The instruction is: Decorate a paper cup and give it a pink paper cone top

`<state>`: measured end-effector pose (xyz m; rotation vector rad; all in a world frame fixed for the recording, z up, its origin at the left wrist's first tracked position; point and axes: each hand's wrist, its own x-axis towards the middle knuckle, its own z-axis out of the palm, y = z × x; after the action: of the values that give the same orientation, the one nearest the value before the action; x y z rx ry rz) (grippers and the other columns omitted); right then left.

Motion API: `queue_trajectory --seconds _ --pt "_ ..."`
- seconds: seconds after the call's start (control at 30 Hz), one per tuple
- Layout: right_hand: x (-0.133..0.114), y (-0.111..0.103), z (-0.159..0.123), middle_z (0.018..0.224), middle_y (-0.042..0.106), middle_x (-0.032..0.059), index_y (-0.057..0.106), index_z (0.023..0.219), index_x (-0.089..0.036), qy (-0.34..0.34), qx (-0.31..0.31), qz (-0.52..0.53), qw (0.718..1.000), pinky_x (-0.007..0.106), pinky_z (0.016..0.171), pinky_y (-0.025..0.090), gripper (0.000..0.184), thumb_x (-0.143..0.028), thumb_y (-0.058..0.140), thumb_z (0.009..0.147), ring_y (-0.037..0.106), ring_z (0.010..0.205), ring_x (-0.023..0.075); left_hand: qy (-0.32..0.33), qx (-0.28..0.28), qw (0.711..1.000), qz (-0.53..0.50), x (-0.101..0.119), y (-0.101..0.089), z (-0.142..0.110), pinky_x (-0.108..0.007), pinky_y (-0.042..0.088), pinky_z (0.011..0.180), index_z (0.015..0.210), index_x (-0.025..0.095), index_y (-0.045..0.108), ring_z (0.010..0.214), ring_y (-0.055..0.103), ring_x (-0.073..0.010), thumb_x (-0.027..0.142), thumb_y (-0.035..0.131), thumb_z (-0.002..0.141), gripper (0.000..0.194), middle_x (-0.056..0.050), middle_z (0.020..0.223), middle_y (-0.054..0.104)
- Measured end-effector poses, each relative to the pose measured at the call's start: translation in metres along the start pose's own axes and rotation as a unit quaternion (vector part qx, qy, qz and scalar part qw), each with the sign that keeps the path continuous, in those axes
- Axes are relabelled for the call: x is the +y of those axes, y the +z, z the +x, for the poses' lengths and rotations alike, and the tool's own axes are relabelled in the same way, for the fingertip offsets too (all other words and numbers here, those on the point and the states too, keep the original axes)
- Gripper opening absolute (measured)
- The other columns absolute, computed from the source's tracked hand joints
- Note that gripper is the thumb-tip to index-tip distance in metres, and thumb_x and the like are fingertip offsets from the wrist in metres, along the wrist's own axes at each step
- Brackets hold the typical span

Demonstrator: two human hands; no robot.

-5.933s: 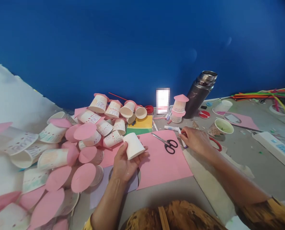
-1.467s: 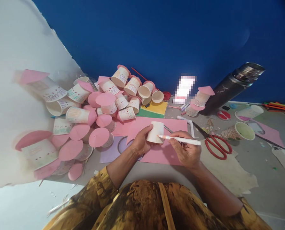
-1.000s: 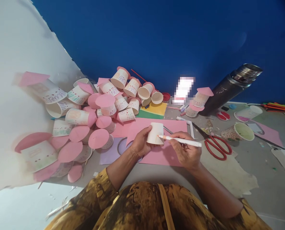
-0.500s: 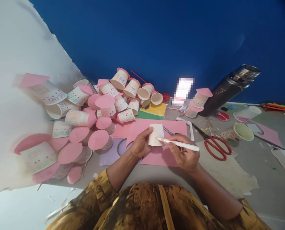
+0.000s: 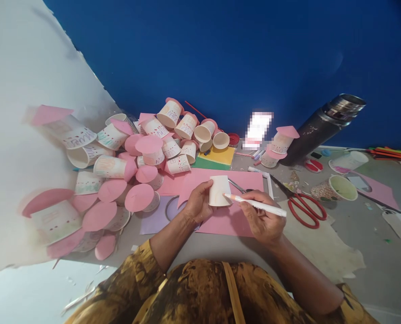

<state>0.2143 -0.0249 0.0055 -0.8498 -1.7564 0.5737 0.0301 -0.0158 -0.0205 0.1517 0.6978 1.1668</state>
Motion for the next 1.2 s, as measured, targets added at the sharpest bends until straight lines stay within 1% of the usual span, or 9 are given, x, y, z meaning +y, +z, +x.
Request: queue_trajectory --seconds 0.07,0.2,0.4,0.57,0.63,0.8,0.93,1.03,1.2 --pt "0.0005 0.0005 0.0000 0.078 0.070 0.0026 0.068 0.099 -0.021 -0.021 -0.022 0.006 1.000 0.027 0.052 0.047 0.008 -0.020 0.064 0.093 0.058 0.056 0.0140 0.003 0.000 1.000 0.001 -0.0011 -0.0003 0.0005 -0.037 0.057 0.076 0.103 0.010 0.070 0.075 0.069 -0.0235 0.030 0.064 0.085 0.028 -0.010 0.083 0.074" --pt "0.0027 0.0019 -0.0003 0.085 0.072 0.0037 0.066 0.101 -0.021 -0.022 -0.040 0.009 0.999 0.027 0.056 0.049 0.010 -0.018 0.064 0.092 0.062 0.064 0.0148 0.006 -0.002 1.000 -0.012 -0.0026 0.0001 0.0012 -0.034 0.055 0.076 0.099 0.010 0.070 0.076 0.070 -0.0233 0.027 0.065 0.082 0.024 -0.010 0.083 0.074" --pt "0.0014 0.0008 0.0015 0.078 0.070 0.0017 0.067 0.098 -0.021 -0.018 -0.012 -0.025 0.999 0.025 0.050 0.045 0.007 -0.018 0.064 0.092 0.053 0.052 0.0116 0.003 -0.005 1.000 -0.019 -0.0011 0.0010 0.0001 -0.035 0.055 0.078 0.103 0.010 0.070 0.076 0.069 -0.0229 0.027 0.064 0.083 0.026 -0.009 0.083 0.074" --pt "-0.0004 -0.0011 0.0012 0.077 0.071 0.0027 0.068 0.098 -0.021 -0.014 0.015 -0.035 0.999 0.026 0.050 0.047 0.007 -0.021 0.065 0.092 0.056 0.054 0.0135 -0.015 -0.022 0.999 -0.039 0.0022 0.0030 -0.0023 -0.045 0.056 0.086 0.116 0.011 0.067 0.083 0.071 -0.0259 0.030 0.059 0.087 0.036 -0.011 0.093 0.075" --pt "-0.0005 -0.0014 0.0007 0.077 0.071 0.0029 0.069 0.098 -0.021 -0.013 0.020 -0.036 0.999 0.027 0.050 0.047 0.007 -0.021 0.065 0.092 0.057 0.055 0.0138 -0.019 -0.023 0.999 -0.043 0.0025 0.0035 -0.0027 -0.046 0.055 0.087 0.117 0.012 0.067 0.084 0.071 -0.0266 0.030 0.058 0.087 0.036 -0.011 0.094 0.075" --pt "-0.0006 -0.0004 0.0000 0.076 0.069 0.0013 0.067 0.100 -0.020 -0.028 -0.005 -0.017 0.999 0.025 0.045 0.042 0.008 -0.020 0.064 0.093 0.048 0.048 0.0106 -0.016 -0.021 0.999 -0.028 0.0001 0.0007 -0.0004 -0.041 0.056 0.082 0.109 0.009 0.069 0.080 0.070 -0.0258 0.030 0.058 0.087 0.032 -0.012 0.088 0.075" --pt "-0.0001 0.0002 0.0000 0.078 0.069 0.0013 0.067 0.100 -0.021 -0.020 -0.015 -0.016 1.000 0.024 0.045 0.040 0.008 -0.018 0.065 0.092 0.049 0.049 0.0103 -0.011 -0.029 0.999 -0.015 -0.0017 -0.0022 0.0008 -0.036 0.054 0.079 0.107 0.008 0.070 0.078 0.070 -0.0246 0.031 0.060 0.086 0.032 -0.012 0.085 0.075" --pt "0.0005 -0.0003 0.0005 0.077 0.069 0.0011 0.068 0.100 -0.021 -0.019 -0.002 -0.019 1.000 0.025 0.048 0.043 0.009 -0.017 0.065 0.092 0.051 0.051 0.0112 -0.005 -0.034 0.999 -0.018 -0.0013 -0.0018 0.0001 -0.037 0.054 0.081 0.108 0.009 0.070 0.079 0.069 -0.0247 0.030 0.061 0.086 0.032 -0.011 0.086 0.075" --pt "0.0009 -0.0031 0.0005 0.077 0.069 0.0007 0.068 0.100 -0.022 -0.025 0.004 -0.027 0.999 0.025 0.052 0.045 0.011 -0.015 0.065 0.091 0.055 0.055 0.0119 -0.011 -0.042 0.998 -0.043 0.0023 0.0015 -0.0024 -0.043 0.055 0.083 0.111 0.010 0.068 0.082 0.070 -0.0263 0.031 0.058 0.087 0.033 -0.012 0.090 0.074"
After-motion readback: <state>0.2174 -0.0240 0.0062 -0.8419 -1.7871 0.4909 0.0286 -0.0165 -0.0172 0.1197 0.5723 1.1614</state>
